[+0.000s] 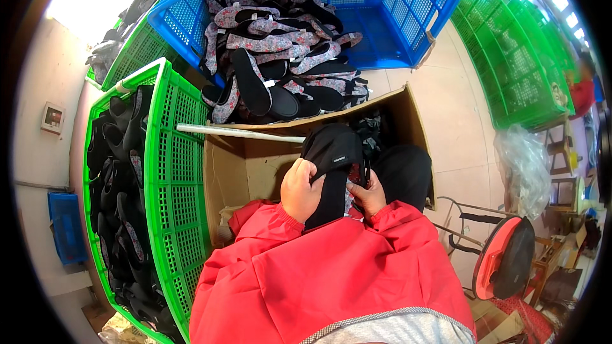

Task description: The person sits on the floor and uses a pair of scissors to trim loose threads and fabric edges from the straps of floral-patterned slippers. They pick up slippers from a blue crate, trim the excess material, and place the finished items into a green crate.

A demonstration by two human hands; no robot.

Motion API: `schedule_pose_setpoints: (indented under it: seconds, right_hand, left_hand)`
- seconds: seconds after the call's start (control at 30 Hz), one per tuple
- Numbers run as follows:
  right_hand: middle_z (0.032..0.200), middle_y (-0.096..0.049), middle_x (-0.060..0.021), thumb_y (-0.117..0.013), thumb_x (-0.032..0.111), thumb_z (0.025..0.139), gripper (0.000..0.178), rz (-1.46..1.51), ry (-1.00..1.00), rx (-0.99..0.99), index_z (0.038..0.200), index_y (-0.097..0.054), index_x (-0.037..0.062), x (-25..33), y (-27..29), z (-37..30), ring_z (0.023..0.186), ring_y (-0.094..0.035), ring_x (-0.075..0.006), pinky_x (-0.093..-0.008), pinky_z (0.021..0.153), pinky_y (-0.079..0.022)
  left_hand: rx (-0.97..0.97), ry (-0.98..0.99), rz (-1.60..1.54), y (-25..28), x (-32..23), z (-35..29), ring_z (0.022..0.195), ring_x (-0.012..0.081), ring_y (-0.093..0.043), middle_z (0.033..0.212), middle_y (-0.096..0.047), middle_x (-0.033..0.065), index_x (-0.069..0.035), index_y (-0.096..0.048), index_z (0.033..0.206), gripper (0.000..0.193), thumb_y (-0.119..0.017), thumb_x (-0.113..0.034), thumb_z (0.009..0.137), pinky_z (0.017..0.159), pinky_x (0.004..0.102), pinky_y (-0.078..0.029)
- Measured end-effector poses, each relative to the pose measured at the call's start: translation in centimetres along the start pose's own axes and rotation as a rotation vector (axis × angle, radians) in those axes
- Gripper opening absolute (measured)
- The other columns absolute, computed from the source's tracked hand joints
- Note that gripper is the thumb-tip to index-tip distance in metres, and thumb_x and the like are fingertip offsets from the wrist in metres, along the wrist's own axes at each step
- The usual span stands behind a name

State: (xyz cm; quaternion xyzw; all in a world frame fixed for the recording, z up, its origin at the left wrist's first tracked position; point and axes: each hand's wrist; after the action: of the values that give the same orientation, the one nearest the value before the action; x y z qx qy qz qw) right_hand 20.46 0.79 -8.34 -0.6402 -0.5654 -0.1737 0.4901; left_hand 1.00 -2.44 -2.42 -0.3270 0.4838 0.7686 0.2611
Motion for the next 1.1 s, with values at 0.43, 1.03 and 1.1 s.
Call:
schedule_pose_setpoints:
  seconds: [0.43,1.03,1.1]
  right_hand:
    - [0.114,-0.062,-0.0109,-0.068,-0.004,0.086,0.042,0.082,0.149,0.097,0.123,-0.050,0.0022,-1.4,1.1,0.1,0.095,-0.063,-0.0162,-0.0291,0.087,-0.052]
    - [0.123,-0.057,-0.0009,-0.071,0.001,0.088,0.041,-0.062,0.277,0.197,0.126,-0.055,0.0023,1.6,-1.9,-1.7,0.101,-0.054,-0.0060,-0.0215,0.091,-0.043]
    - [0.117,-0.060,-0.0008,-0.071,0.003,0.088,0.038,-0.036,0.287,0.176,0.123,-0.056,0.0024,1.0,-1.9,-1.3,0.097,-0.056,-0.0060,-0.0213,0.087,-0.045]
  left_hand:
    - [-0.409,0.618,-0.920,2.6,2.1,1.7,0.068,0.0046,-0.046,0.078,-0.053,-0.0026,-0.009,-0.049,0.085,0.015,-0.061,-0.009,0.095,0.063,0.0214,-0.042]
    - [-0.426,0.707,-1.131,2.7,-1.6,2.2,0.083,0.0134,-0.062,0.094,-0.063,0.0013,-0.010,-0.053,0.100,0.005,-0.057,-0.014,0.099,0.070,0.0303,-0.053]
    - [-0.369,0.699,-1.157,1.7,-1.4,1.7,0.082,0.0114,-0.061,0.094,-0.061,0.0001,-0.009,-0.052,0.098,0.007,-0.057,-0.013,0.099,0.067,0.0271,-0.052]
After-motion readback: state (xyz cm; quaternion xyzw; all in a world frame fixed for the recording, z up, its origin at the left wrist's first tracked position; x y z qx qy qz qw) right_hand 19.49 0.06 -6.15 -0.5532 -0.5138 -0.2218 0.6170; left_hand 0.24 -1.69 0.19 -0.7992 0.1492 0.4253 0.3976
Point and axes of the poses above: each hand's wrist, its own z-axis towards the middle knuckle, its own y-axis out of the back of the hand, x = y × z
